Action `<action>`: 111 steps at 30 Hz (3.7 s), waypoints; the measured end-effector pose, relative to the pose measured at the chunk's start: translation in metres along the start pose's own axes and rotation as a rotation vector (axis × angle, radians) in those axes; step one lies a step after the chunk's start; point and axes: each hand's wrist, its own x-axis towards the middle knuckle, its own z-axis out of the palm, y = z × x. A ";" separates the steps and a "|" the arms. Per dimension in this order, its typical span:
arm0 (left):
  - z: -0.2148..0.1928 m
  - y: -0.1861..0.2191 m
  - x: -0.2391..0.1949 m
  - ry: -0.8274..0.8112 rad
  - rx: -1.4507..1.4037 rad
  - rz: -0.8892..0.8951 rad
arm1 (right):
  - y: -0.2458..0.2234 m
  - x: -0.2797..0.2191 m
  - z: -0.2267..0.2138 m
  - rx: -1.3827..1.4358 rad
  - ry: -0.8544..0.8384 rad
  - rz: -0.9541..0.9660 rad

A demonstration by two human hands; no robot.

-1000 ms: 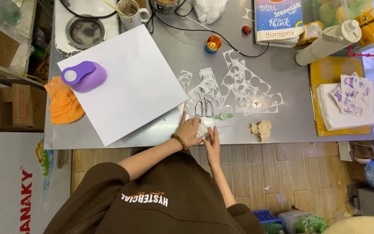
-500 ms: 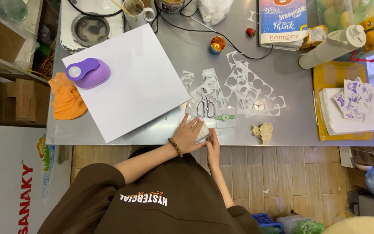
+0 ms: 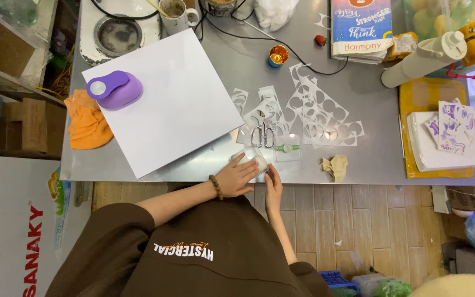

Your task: Punching out circular shapes from white paper and cutting paper for decorations.

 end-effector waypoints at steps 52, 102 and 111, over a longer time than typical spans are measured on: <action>0.074 -0.109 0.005 -0.248 -0.934 -1.025 | 0.000 0.097 -0.246 -0.197 0.866 0.023; 0.023 0.003 0.172 0.217 -0.124 -0.615 | -0.075 0.269 -0.489 -1.714 0.320 -0.100; 0.021 0.008 0.162 0.192 -0.122 -0.608 | -0.080 0.290 -0.480 -1.639 0.355 -0.006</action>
